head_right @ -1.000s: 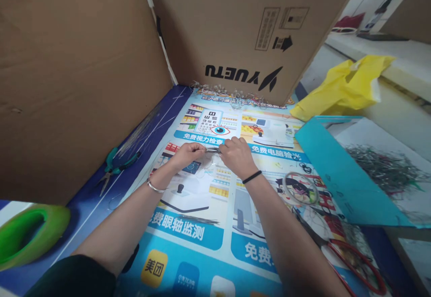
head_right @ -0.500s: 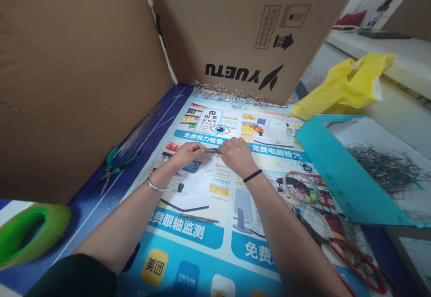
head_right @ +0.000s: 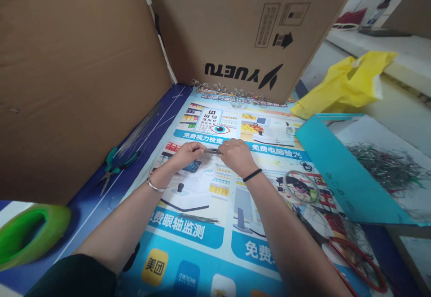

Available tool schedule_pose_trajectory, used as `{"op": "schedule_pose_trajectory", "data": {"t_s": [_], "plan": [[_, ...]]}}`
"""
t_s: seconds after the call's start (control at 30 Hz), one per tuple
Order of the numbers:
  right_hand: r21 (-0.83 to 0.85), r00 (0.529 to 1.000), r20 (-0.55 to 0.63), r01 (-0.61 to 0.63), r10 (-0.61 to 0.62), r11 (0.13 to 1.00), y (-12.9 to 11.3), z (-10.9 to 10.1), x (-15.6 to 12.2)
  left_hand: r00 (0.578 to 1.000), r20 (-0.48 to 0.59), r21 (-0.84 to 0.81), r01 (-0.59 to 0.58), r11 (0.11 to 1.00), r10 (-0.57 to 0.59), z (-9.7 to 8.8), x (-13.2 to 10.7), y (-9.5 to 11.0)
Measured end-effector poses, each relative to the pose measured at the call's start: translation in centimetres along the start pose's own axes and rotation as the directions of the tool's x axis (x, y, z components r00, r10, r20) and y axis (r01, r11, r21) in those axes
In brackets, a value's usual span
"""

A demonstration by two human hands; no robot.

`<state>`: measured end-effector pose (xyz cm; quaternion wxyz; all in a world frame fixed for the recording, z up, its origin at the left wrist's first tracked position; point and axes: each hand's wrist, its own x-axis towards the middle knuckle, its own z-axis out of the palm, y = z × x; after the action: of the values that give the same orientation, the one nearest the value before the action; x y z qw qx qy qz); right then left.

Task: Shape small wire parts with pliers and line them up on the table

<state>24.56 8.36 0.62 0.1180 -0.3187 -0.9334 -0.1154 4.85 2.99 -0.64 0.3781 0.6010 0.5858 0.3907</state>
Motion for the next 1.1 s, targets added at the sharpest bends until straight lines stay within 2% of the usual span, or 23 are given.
{"op": "schedule_pose_trajectory", "data": {"t_s": [0.23,0.73,0.9,1.1], "plan": [[0.015,0.999,0.037,-0.025,0.024,1.000,-0.12,-0.05,0.02,1.000,0.002,-0.018,0.012,1.000,-0.012,-0.03,-0.14,0.30],[0.012,0.972,0.197,-0.129,0.124,0.992,-0.55,-0.45,0.13,0.999,0.011,0.010,-0.031,0.999,0.030,-0.07,-0.10,0.13],[0.024,0.977,0.179,-0.124,0.118,0.992,-0.57,-0.51,0.13,1.000,0.013,-0.067,0.006,0.998,-0.005,-0.08,-0.13,0.14],[0.055,0.993,0.085,-0.087,0.082,0.995,-0.40,-0.23,0.06,0.998,0.058,-0.204,0.049,0.978,-0.038,-0.33,-0.28,0.41]]}}
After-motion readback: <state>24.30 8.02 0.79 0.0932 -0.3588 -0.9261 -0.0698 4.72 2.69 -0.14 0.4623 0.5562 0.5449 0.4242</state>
